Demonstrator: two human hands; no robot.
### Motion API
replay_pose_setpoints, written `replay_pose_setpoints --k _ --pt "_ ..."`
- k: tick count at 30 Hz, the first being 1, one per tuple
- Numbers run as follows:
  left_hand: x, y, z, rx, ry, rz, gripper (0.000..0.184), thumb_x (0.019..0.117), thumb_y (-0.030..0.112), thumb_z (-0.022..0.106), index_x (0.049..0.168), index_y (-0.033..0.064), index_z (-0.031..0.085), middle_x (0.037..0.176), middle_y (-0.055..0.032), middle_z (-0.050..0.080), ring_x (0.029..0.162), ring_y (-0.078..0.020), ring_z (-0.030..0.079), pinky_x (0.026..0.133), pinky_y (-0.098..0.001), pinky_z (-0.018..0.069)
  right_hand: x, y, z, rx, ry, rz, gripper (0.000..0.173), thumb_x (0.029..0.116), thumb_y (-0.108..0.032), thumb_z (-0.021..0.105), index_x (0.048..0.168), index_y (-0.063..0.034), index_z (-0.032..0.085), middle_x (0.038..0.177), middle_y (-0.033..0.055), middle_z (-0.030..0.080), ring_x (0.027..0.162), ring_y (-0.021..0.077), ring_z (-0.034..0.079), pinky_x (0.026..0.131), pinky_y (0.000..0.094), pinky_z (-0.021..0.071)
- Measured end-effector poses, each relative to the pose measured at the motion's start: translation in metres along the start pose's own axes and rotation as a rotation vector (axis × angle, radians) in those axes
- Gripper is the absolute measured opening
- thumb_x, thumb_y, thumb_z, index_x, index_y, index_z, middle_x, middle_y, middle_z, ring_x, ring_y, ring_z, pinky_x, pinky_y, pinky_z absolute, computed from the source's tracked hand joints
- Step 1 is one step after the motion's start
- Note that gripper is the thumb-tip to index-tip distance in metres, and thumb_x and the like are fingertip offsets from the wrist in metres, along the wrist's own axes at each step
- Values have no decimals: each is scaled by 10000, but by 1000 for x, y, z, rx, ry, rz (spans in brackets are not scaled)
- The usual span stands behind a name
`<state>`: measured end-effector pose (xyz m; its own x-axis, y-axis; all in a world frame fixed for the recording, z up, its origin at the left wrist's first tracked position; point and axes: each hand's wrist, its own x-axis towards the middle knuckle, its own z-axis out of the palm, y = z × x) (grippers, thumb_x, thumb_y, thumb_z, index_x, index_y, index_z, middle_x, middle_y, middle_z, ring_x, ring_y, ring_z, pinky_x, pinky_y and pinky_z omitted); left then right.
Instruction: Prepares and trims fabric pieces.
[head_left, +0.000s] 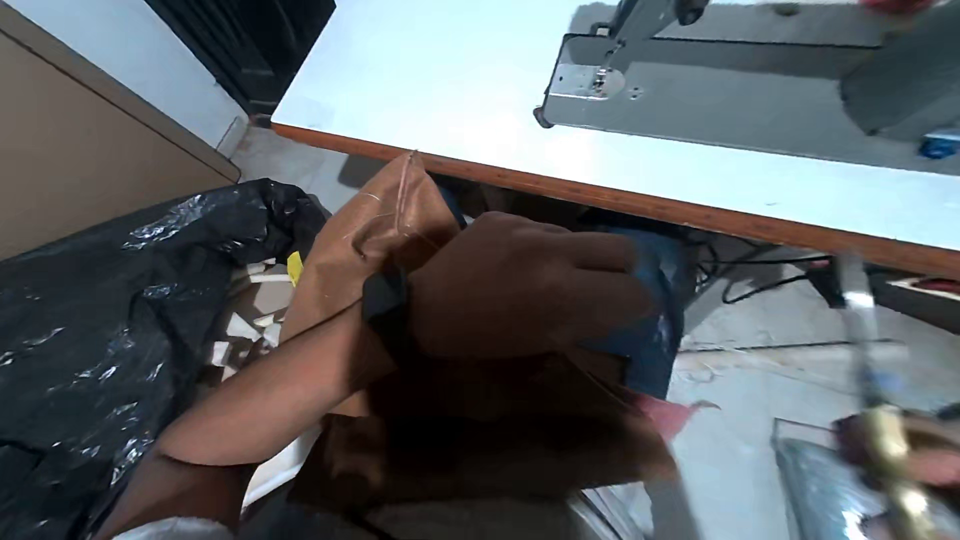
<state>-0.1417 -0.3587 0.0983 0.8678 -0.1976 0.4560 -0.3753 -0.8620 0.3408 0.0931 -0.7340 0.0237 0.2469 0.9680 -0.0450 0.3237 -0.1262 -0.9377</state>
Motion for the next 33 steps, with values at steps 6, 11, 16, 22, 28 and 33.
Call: replay_pose_setpoints --k 6,11,16,22,28,33 --pt "11 -3 0 14 -39 10 194 1034 213 595 1035 142 776 983 -3 720 853 -115 689 663 -331 572 3 3 72 14 -162 -33 515 695 -384 921 1003 -63 661 1284 163 600 1118 249 636 829 414 598" --pt "17 -1 -3 47 -84 41 201 1040 201 570 992 156 760 919 -3 687 777 -129 661 599 -338 534 41 8 70 -90 -172 -178 498 689 -440 919 977 -143 642 1237 73 623 1096 188 637 797 354 599" --pt "25 -1 -9 98 -134 64 215 1044 185 549 948 164 741 861 1 653 718 -145 634 551 -344 499 64 7 74 -101 -130 -240 311 772 -387 854 914 -204 647 1170 -1 656 1013 131 658 728 291 592" --pt "18 0 -25 107 5 -233 174 1019 244 609 1006 157 759 888 30 654 765 -73 638 643 -295 557 50 22 76 -82 -36 -197 331 763 -391 878 968 -203 698 1200 23 659 967 158 680 696 315 615" --pt "-56 18 -3 276 46 -694 688 751 725 771 1161 176 719 1094 24 704 998 -115 674 867 -395 601 38 30 70 -443 118 -161 557 719 -574 862 1077 -183 689 1285 47 622 1076 187 633 813 381 584" --pt "-72 12 51 214 -112 -695 428 924 544 701 1150 182 733 1096 19 694 1033 -137 667 898 -381 589 47 19 64 -620 120 -208 534 748 -602 817 1065 -193 684 1276 46 619 1125 221 615 874 431 566"
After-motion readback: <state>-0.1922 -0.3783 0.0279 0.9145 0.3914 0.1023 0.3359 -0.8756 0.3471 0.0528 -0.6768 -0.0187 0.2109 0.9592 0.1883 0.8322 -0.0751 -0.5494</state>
